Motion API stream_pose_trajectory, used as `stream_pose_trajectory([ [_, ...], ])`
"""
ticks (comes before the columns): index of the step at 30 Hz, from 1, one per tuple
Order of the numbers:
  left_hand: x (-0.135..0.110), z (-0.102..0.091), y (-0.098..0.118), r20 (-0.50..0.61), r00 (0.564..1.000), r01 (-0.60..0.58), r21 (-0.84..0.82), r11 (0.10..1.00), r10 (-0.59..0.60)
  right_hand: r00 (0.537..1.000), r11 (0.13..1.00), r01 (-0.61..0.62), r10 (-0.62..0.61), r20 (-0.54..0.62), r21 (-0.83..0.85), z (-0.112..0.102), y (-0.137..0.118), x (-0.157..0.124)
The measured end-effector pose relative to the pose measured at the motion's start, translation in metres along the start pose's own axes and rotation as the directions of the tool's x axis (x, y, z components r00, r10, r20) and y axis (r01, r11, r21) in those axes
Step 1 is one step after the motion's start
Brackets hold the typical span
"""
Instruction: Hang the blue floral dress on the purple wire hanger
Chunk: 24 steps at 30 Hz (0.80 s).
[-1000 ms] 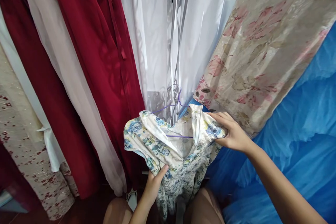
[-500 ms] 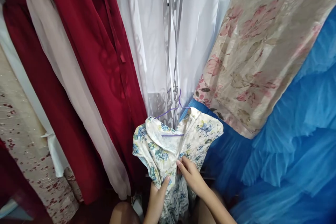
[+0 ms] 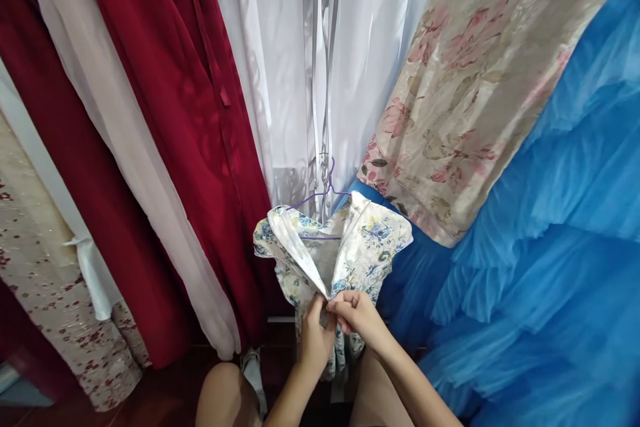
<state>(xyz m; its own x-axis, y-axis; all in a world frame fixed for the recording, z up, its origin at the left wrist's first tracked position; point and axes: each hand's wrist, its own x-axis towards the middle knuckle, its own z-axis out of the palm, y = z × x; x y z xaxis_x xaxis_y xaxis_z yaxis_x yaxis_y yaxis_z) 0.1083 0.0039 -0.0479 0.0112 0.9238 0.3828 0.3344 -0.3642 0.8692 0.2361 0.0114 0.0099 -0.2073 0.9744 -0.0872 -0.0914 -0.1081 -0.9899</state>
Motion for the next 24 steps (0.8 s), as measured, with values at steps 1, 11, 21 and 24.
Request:
stream_pose_trajectory([
  [1, 0.004, 0.002, 0.002, 0.046, 0.998, -0.035, 0.036, 0.999, 0.033, 1.000, 1.000, 0.008, -0.008, -0.028, 0.009, -0.003, -0.008, 0.002],
  [11, 0.002, -0.012, 0.011, 0.512, 0.858, -0.325, 0.473, 0.819, 0.045, 0.974, 0.933, 0.197, -0.150, -0.171, 0.301, -0.022, -0.135, 0.094],
  [21, -0.021, 0.003, 0.159, 0.528, 0.828, -0.127, -0.148, 0.981, 0.187, 0.986, 0.959, 0.155, -0.137, -0.092, 0.238, -0.019, -0.131, 0.095],
  [24, -0.063, 0.035, 0.187, 0.710, 0.694, 0.117, -0.280, 0.953, 0.124, 0.988, 0.976, 0.143, -0.131, -0.078, 0.165, -0.023, -0.127, 0.087],
])
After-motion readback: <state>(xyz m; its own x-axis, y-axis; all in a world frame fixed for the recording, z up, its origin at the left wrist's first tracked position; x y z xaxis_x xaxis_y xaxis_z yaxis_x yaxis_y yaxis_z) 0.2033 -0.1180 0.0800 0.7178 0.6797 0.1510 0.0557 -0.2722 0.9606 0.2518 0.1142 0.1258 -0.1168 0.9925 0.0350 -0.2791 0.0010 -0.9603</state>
